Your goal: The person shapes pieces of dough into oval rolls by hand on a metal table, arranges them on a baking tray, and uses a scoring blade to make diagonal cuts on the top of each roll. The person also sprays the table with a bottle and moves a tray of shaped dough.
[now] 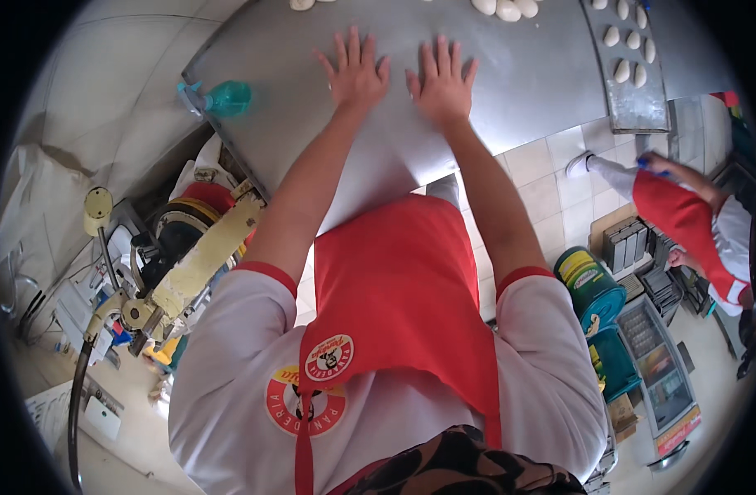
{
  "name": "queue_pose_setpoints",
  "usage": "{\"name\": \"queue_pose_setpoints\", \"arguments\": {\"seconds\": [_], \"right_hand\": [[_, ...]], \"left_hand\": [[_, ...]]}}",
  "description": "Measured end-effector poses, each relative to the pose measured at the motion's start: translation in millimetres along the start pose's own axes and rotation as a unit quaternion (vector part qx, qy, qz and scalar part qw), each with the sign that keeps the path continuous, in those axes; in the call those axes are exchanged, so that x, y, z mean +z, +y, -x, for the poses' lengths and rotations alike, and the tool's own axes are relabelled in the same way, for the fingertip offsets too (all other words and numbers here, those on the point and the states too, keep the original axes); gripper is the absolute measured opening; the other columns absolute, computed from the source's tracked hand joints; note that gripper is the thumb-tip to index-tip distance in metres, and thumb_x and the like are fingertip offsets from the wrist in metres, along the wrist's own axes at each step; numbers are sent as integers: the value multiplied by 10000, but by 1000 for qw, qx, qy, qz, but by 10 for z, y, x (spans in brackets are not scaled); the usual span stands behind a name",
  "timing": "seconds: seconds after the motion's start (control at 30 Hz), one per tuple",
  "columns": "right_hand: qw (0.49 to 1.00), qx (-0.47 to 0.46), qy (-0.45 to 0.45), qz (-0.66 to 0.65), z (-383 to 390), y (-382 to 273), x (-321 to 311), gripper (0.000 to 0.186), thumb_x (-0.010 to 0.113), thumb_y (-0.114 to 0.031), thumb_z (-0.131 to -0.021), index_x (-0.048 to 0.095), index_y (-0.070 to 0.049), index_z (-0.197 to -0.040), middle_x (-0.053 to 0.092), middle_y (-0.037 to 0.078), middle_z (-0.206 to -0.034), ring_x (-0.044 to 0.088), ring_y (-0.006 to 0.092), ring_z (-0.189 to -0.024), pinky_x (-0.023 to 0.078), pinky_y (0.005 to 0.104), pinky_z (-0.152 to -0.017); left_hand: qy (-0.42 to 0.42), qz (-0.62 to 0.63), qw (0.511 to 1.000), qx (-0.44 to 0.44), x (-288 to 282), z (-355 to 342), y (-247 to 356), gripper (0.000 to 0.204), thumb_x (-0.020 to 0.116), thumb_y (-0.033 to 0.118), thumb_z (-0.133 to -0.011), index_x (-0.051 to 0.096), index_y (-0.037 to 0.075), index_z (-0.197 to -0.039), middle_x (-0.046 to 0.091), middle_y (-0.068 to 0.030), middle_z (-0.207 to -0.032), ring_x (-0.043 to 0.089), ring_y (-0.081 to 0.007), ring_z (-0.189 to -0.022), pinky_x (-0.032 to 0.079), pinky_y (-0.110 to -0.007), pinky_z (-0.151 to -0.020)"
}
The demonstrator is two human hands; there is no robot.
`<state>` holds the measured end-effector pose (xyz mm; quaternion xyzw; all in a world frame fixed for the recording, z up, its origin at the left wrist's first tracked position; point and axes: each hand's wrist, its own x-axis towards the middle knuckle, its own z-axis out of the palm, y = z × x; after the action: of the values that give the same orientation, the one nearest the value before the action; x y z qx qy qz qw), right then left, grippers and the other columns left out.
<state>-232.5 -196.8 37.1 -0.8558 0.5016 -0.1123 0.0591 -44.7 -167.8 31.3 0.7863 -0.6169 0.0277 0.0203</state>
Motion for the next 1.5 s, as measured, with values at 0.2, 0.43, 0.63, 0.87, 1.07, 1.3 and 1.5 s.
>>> {"name": "queue_pose_setpoints", "arguments": {"seconds": [0.2, 0.43, 0.63, 0.87, 1.07, 1.3, 1.5], "right_hand": [[933, 106, -115, -325, 321, 427, -180, 598, 528, -437, -1047, 571, -75, -1521, 458, 170, -1650, 391, 367, -1546, 285, 520, -1269], [964, -35, -172, -199, 293, 305, -779, 468, 748, -237, -892, 707, -174, -1355, 643, 137, -1393, 585, 351, -1336, 462, 512, -1107], [964, 21, -90, -249, 468, 862, -460, 360, 744, -198, -888, 721, -180, -1246, 652, 102, -1294, 621, 333, -1252, 502, 524, -1011], [860, 366, 79, -347, 313, 3186, -1370, 485, 826, -258, -871, 634, -25, -1250, 683, 186, -1090, 669, 328, -1049, 539, 453, -910], [880, 384, 231, -160, -351, 5390, -1948, 499, 813, -302, -882, 635, -38, -1266, 667, 195, -1163, 669, 373, -1048, 540, 471, -915], [912, 375, 137, -95, -905, 6427, -1441, 526, 791, -414, -889, 672, -94, -1290, 661, 219, -1245, 674, 424, -1123, 563, 504, -959], [863, 427, 205, -177, -380, 6431, -1782, 584, 775, -444, -918, 683, -27, -1318, 669, 216, -1230, 709, 366, -1013, 578, 461, -893]], "left_hand": [[-120, 310, 943, -21, -144, 501, -326, 671, 400, 556, -1103, 524, 93, -1573, 401, -139, -1700, 330, -400, -1578, 281, -482, -1276], [-167, 355, 920, -21, -571, 419, -796, 541, 654, 453, -1016, 666, 98, -1424, 610, -175, -1465, 593, -377, -1328, 480, -437, -1096], [-24, 219, 975, 28, -21, 837, -406, 404, 803, 249, -889, 694, 93, -1246, 659, -182, -1278, 632, -374, -1204, 510, -470, -1028], [-84, 457, 846, -263, 29, 615, 363, 400, 777, 298, -957, 693, -6, -1202, 723, -146, -1104, 690, -246, -1005, 538, -374, -904], [-197, 515, 807, -213, -549, -168, 2423, 437, 820, 347, -928, 732, -18, -1151, 757, -127, -1049, 710, -194, -885, 557, -344, -797], [-174, 456, 872, 31, -743, -1216, 4733, 484, 839, 265, -896, 675, 2, -1268, 711, -145, -1031, 701, -263, -895, 563, -386, -806], [-159, 496, 851, 66, -651, -1458, 5881, 439, 805, 222, -923, 595, 7, -1242, 668, -176, -1089, 686, -306, -932, 561, -421, -829]]}}
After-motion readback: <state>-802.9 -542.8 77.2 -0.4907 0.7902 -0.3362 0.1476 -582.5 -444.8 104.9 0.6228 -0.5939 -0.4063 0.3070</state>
